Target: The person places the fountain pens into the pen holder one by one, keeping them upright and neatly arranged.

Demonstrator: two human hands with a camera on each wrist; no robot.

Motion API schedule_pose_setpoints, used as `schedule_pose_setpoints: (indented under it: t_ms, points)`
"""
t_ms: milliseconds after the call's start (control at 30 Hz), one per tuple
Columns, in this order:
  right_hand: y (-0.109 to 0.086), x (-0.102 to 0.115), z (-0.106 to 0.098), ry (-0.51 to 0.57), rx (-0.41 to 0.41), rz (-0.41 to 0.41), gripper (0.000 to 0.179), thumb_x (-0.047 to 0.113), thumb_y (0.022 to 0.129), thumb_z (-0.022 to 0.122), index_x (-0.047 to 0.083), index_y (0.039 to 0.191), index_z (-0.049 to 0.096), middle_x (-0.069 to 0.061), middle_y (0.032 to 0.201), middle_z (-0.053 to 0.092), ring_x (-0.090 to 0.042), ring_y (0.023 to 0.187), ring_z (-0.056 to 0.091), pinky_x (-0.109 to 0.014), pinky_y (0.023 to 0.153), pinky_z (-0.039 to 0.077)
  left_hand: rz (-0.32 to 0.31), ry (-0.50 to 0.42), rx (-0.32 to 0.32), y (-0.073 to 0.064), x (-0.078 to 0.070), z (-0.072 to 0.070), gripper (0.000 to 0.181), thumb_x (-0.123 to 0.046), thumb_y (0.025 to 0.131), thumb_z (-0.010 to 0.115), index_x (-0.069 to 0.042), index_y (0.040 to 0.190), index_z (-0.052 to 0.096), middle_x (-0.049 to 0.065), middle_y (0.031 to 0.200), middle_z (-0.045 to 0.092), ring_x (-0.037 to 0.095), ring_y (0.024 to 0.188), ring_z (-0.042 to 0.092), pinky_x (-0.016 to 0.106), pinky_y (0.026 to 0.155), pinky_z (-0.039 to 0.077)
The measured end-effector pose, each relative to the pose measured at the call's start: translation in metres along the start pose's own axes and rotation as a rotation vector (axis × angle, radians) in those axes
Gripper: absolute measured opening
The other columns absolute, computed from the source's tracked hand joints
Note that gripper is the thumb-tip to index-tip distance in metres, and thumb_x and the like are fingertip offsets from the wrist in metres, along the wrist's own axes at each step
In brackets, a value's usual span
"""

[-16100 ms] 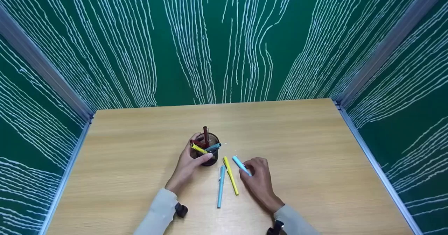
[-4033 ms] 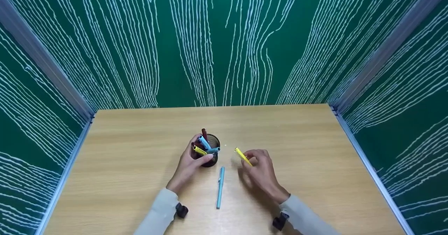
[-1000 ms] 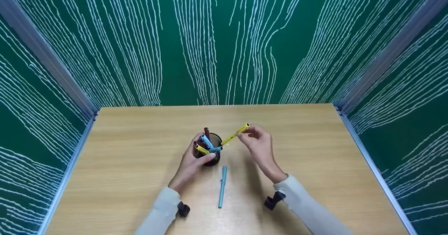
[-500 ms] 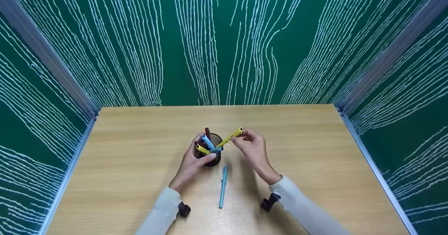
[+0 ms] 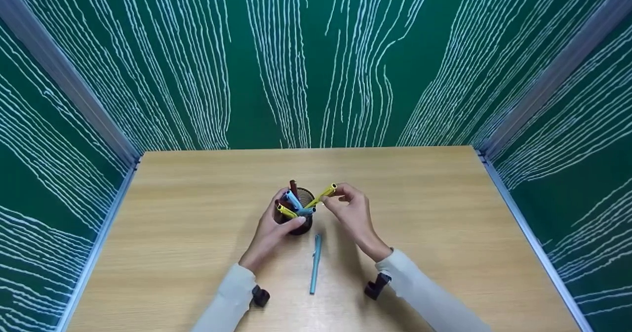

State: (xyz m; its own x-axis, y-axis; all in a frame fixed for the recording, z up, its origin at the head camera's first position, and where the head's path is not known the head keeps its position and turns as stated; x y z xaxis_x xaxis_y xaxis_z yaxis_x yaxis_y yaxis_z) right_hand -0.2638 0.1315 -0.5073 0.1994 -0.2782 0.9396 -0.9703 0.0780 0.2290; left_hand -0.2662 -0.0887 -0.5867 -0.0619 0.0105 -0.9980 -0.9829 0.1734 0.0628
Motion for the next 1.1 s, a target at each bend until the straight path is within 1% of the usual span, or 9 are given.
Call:
schedule_pose_setpoints:
  t_ms: [133,267,367,500,600,633,800,967,1100]
  points:
    - [0.001,-0.001,0.001,-0.001,0.005,0.000,0.011,0.008,0.093,0.086,0.007,0.103,0.081,-0.006,0.103,0.080,-0.025,0.103,0.070,-0.057,0.102,0.051,-0.010,0.012,-0.006,0.000,0.001,0.000,0.091,-0.019,0.095,0.087,-0.013,0.171,0.037,0.015,0.170,0.046,0.033,0.160,0.039,0.052,0.134,0.023]
    - [0.001,0.000,0.000,0.005,0.007,-0.006,0.011,0.007,0.093,0.085,0.006,0.103,0.081,-0.006,0.103,0.080,-0.025,0.103,0.070,-0.058,0.102,0.051,-0.007,0.015,0.000,-0.001,0.002,-0.001,0.091,-0.022,0.095,0.088,-0.015,0.171,0.038,0.015,0.169,0.048,0.034,0.159,0.041,0.054,0.133,0.024]
    - [0.001,0.001,0.001,0.004,0.012,-0.009,0.011,0.007,0.093,0.085,0.007,0.103,0.081,-0.006,0.103,0.080,-0.026,0.103,0.070,-0.058,0.102,0.051,0.021,0.016,0.007,-0.001,0.001,-0.001,0.091,-0.025,0.095,0.088,-0.015,0.171,0.039,0.016,0.168,0.049,0.035,0.157,0.043,0.057,0.133,0.025]
    - [0.000,0.001,0.002,-0.004,0.023,-0.019,0.011,0.007,0.092,0.085,0.008,0.102,0.081,-0.005,0.102,0.080,-0.025,0.103,0.070,-0.054,0.100,0.052,0.069,0.023,0.014,-0.001,0.001,-0.002,0.089,-0.032,0.096,0.087,-0.016,0.170,0.040,0.016,0.165,0.052,0.034,0.154,0.047,0.056,0.131,0.029]
    - [0.000,0.001,0.004,-0.001,0.032,-0.031,0.011,0.006,0.093,0.084,0.007,0.103,0.081,-0.005,0.102,0.081,-0.025,0.103,0.072,-0.053,0.098,0.053,0.072,0.033,0.019,-0.001,0.002,-0.001,0.089,-0.034,0.096,0.086,-0.016,0.170,0.040,0.015,0.164,0.053,0.032,0.153,0.048,0.052,0.131,0.031]
    - [-0.001,0.001,0.004,0.001,0.035,-0.035,0.011,0.006,0.093,0.084,0.007,0.104,0.081,-0.005,0.102,0.081,-0.025,0.103,0.072,-0.052,0.097,0.053,0.062,0.020,0.027,-0.002,0.002,-0.001,0.089,-0.033,0.096,0.086,-0.016,0.170,0.039,0.016,0.164,0.052,0.033,0.154,0.047,0.052,0.131,0.031]
    - [-0.002,-0.002,0.002,0.000,0.033,-0.028,0.011,0.007,0.094,0.083,0.008,0.105,0.081,-0.004,0.102,0.081,-0.025,0.103,0.073,-0.048,0.096,0.052,0.018,-0.012,0.028,-0.001,0.000,0.001,0.089,-0.023,0.096,0.086,-0.015,0.170,0.039,0.015,0.163,0.053,0.030,0.151,0.050,0.047,0.129,0.033]
    - [-0.004,-0.007,-0.001,-0.014,0.025,-0.014,0.011,0.009,0.095,0.083,0.008,0.106,0.081,-0.004,0.102,0.081,-0.023,0.104,0.072,-0.041,0.095,0.051,0.012,-0.028,0.019,0.000,0.000,0.001,0.089,-0.014,0.095,0.086,-0.011,0.170,0.038,0.016,0.164,0.053,0.030,0.152,0.050,0.045,0.130,0.032]
    - [-0.009,-0.011,-0.002,-0.022,0.029,-0.008,0.012,0.007,0.093,0.084,0.007,0.105,0.081,-0.006,0.102,0.081,-0.024,0.103,0.072,-0.040,0.094,0.051,0.012,-0.030,0.015,0.000,0.001,0.001,0.088,-0.013,0.096,0.086,-0.012,0.170,0.039,0.015,0.164,0.053,0.030,0.152,0.050,0.045,0.130,0.031]
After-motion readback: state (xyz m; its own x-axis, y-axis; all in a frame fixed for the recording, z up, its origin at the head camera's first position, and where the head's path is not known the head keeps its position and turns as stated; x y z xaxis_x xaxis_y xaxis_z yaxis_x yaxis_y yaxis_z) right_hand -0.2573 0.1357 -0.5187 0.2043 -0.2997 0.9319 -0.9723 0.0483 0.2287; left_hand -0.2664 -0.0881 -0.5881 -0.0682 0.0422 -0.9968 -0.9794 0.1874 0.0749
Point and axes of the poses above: each hand's wrist, its own y-axis towards the middle knuckle, its own z-axis out of the palm, x = y × z, the point moved 6 cm from there along y, towards the middle knuckle
